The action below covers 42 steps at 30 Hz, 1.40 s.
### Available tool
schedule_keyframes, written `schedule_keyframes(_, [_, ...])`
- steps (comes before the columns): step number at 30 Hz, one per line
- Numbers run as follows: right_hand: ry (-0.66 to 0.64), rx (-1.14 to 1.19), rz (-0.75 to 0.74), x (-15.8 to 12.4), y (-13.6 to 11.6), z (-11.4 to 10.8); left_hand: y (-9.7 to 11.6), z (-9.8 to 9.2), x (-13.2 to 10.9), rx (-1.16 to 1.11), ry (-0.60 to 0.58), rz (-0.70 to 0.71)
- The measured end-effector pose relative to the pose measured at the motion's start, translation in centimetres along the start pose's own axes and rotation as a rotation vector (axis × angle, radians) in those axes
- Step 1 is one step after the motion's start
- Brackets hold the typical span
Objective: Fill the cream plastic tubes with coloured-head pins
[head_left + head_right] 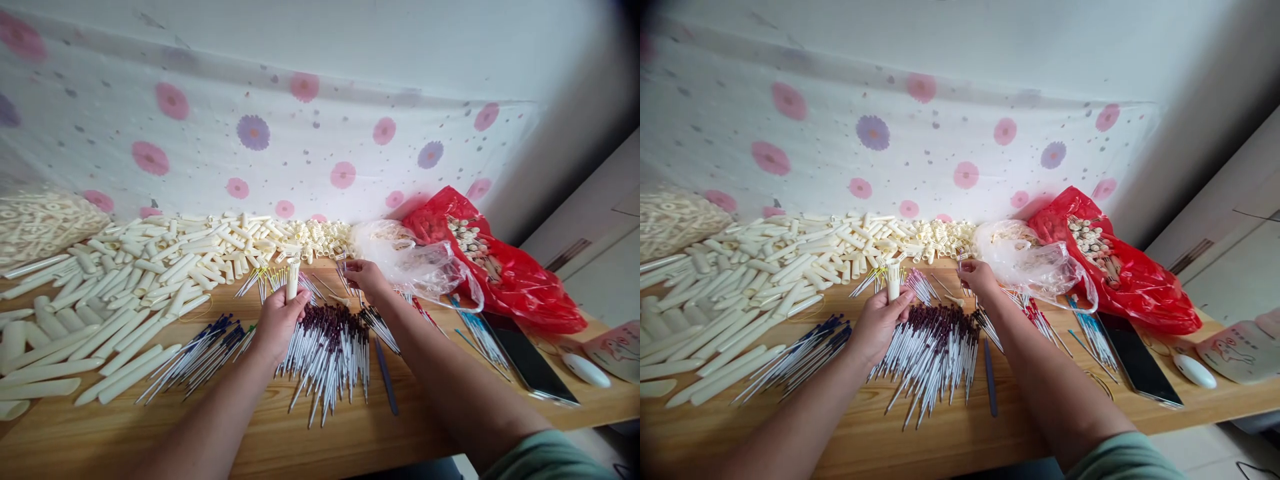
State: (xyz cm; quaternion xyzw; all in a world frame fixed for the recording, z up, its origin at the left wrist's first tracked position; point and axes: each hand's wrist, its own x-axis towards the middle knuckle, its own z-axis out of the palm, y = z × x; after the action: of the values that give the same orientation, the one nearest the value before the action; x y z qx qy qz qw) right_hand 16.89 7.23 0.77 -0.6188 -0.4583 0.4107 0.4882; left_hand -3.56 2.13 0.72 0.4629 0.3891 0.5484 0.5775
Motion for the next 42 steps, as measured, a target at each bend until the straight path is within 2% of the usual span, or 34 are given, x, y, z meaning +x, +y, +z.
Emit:
schedule_keyframes(7, [-0.304,0.356,-0.140,-6.7,-2.6,1.9,-0.2,0.4,-0.4,-0.011,-0.047,0.020])
schedule_keyframes(11, [-0.437,0.459,-0.156,-8.6,-2.6,3.3,-0.3,0.4,-0.5,-0.052,-0.049,0.028])
schedule_keyframes(19, [-0.440,0.507,-0.134,-9.4,-2.2,3.3,1.1,1.1,-1.4,-0.095,-0.148,0.023])
schedule_keyframes(22, [-0.459,0.480,-0.136,-9.5,-2.0,3.4,1.4,1.0,-1.6,-0.106,-0.128,0.003])
schedule_keyframes(25, [-0.514,0.427,-0.167,-9.8,-1.5,3.9,1.6,0.9,-1.6,-0.114,-0.108,-0.005])
schedule_keyframes(30, [-0.578,0.375,-0.250,-9.9,-0.9,4.2,1.9,1.0,-1.7,-0.179,-0.173,-0.042])
schedule_keyframes(37, [-0.498,0.360,-0.458,-9.8,-1.1,2.9,2.1,1.1,-1.8,-0.217,-0.162,-0.069])
schedule_keyframes(42, [-0.423,0.312,-0.518,-10.1,-1.8,2.7,2.1,1.0,-1.9,-0.218,-0.177,-0.079])
